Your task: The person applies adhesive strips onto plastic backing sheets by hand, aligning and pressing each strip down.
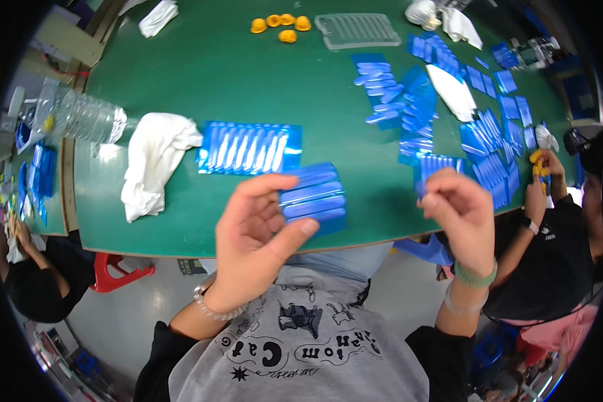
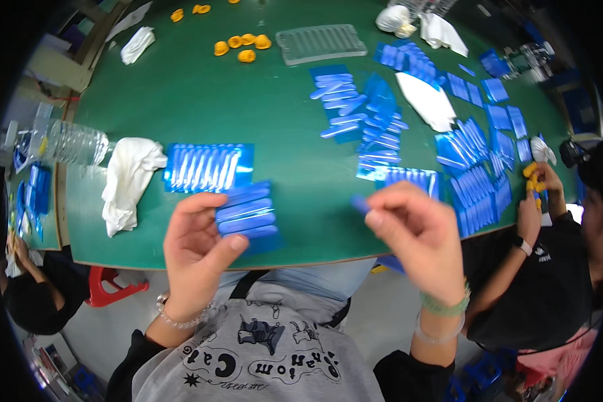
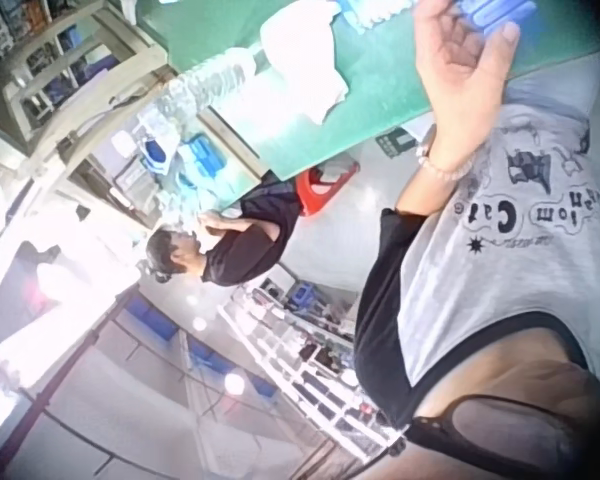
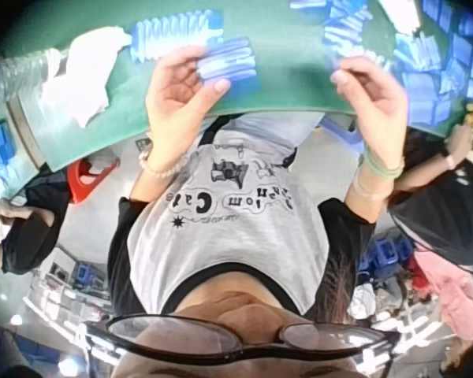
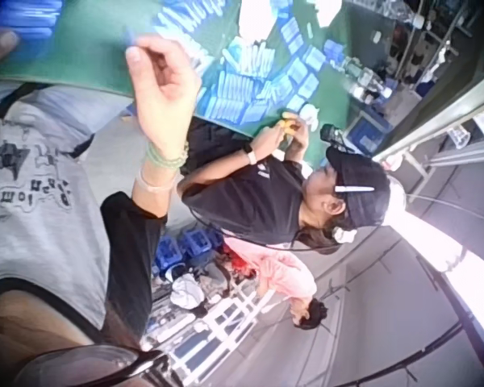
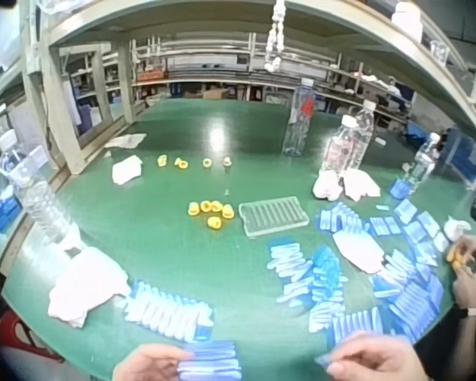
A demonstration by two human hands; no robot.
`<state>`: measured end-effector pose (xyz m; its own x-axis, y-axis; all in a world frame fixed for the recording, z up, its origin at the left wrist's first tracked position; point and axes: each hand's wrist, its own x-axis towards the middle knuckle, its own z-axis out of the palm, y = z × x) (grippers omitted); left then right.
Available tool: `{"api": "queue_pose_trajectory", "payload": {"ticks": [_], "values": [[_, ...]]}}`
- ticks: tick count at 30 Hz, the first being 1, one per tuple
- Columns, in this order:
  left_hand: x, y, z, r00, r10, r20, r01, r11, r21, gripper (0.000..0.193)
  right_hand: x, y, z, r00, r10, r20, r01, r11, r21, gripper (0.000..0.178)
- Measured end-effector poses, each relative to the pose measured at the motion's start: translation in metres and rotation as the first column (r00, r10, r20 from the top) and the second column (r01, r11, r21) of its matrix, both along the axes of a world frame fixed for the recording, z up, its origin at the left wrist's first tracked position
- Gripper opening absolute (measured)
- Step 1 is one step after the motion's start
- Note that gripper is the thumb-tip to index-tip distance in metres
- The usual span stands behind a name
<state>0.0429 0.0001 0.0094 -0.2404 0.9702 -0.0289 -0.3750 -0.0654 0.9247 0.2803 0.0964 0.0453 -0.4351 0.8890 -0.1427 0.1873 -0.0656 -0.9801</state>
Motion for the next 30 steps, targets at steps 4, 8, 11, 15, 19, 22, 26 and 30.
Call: {"api": "queue_pose_trajectory", "payload": {"ticks": [4, 8, 11, 15, 19, 22, 26, 30], "values": [[-0.003, 0.001, 0.002, 0.989, -0.138, -0.053, 0.138, 0.99, 0.0, 0.054, -0.018, -0.017, -0.001, 0.996, 0.084, -0.033, -0.082, 0.994, 0.067, 0.01], [-0.005, -0.002, 0.004, 0.988, -0.154, -0.009, 0.154, 0.988, -0.025, 0.057, -0.018, -0.024, -0.005, 0.991, 0.114, -0.072, -0.104, 0.986, 0.131, 0.023], [-0.002, 0.001, 0.016, 0.986, -0.165, 0.012, 0.165, 0.986, -0.018, 0.055, -0.028, -0.029, 0.003, 0.96, 0.06, -0.275, -0.09, 0.991, -0.097, 0.055], [-0.006, -0.001, 0.01, 0.941, -0.268, -0.205, 0.272, 0.962, -0.008, 0.055, -0.047, -0.024, 0.012, 0.972, -0.046, -0.23, -0.017, 0.964, -0.264, 0.078], [-0.002, 0.001, 0.014, 0.94, -0.295, -0.168, 0.297, 0.955, -0.015, 0.052, -0.05, -0.019, 0.018, 0.98, -0.006, -0.2, -0.059, 0.947, -0.314, 0.081], [-0.002, -0.001, 0.012, 0.939, -0.286, -0.189, 0.287, 0.958, -0.02, 0.053, -0.05, -0.019, 0.019, 0.988, 0.018, -0.152, -0.069, 0.939, -0.337, 0.083], [-0.002, -0.001, 0.012, 0.935, -0.298, -0.193, 0.296, 0.954, -0.039, 0.053, -0.051, -0.02, 0.018, 0.992, 0.013, -0.129, -0.056, 0.941, -0.334, 0.083], [-0.002, -0.002, 0.011, 0.933, -0.294, -0.206, 0.291, 0.956, -0.047, 0.051, -0.052, -0.021, 0.017, 0.996, 0.011, -0.089, -0.038, 0.947, -0.318, 0.083]]}}
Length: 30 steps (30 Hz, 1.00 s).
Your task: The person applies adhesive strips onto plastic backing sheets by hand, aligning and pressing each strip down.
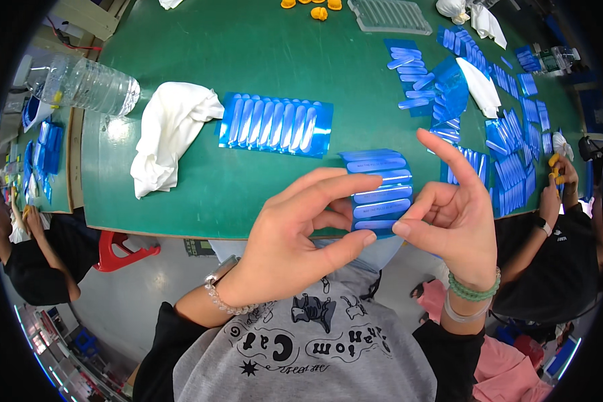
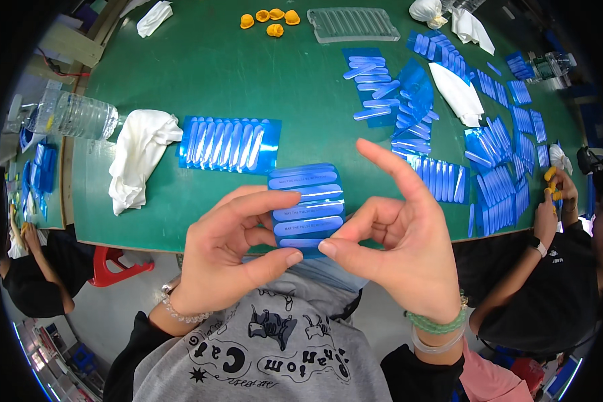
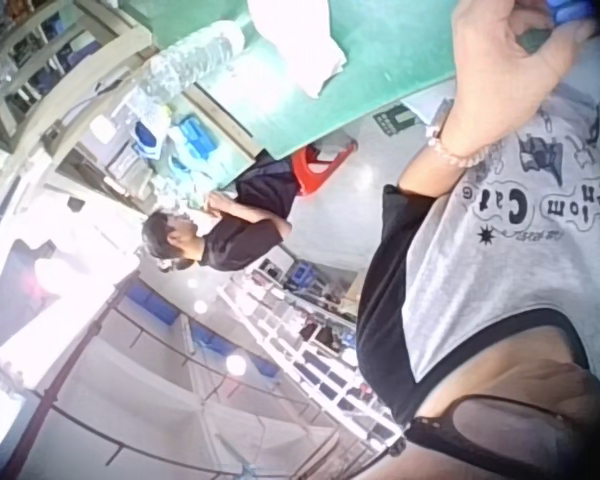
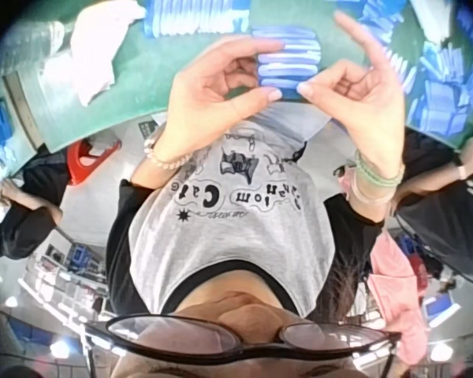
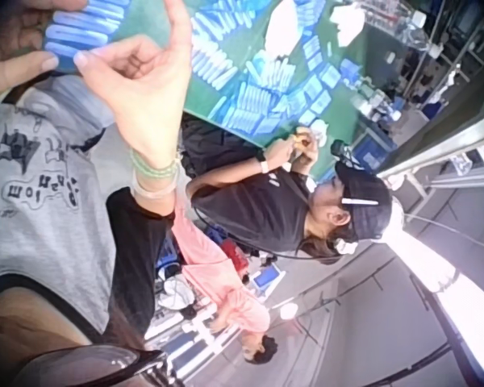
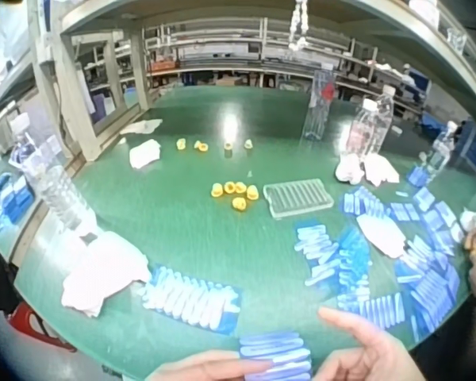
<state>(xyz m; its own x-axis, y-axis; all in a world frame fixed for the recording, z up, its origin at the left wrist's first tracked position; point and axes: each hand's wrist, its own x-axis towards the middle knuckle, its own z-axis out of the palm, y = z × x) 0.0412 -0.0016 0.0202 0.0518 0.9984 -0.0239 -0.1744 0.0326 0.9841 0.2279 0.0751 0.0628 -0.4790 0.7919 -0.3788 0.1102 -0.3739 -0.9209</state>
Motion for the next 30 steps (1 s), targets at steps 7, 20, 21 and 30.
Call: {"api": "queue_pose_trajectory", "payload": {"ticks": [7, 20, 21, 30], "values": [[0.002, 0.0, 0.0, 0.999, 0.013, 0.045, -0.012, 1.0, -0.024, 0.045, -0.001, -0.001, -0.004, 1.0, -0.009, 0.016, 0.009, 1.0, 0.02, 0.084], [0.007, 0.001, -0.002, 0.959, 0.16, 0.235, -0.148, 0.987, -0.066, 0.037, 0.016, -0.003, 0.006, 0.932, -0.36, 0.045, 0.323, 0.88, 0.348, 0.059], [0.009, 0.002, -0.001, 0.957, 0.159, 0.245, -0.152, 0.987, -0.047, 0.037, 0.011, -0.005, -0.001, 0.965, -0.26, -0.032, 0.258, 0.924, 0.283, 0.063], [0.019, 0.003, -0.012, 0.974, 0.193, 0.116, -0.195, 0.981, 0.012, 0.054, -0.007, -0.018, -0.035, 0.987, -0.021, -0.16, 0.057, 0.972, 0.228, 0.063]]}}
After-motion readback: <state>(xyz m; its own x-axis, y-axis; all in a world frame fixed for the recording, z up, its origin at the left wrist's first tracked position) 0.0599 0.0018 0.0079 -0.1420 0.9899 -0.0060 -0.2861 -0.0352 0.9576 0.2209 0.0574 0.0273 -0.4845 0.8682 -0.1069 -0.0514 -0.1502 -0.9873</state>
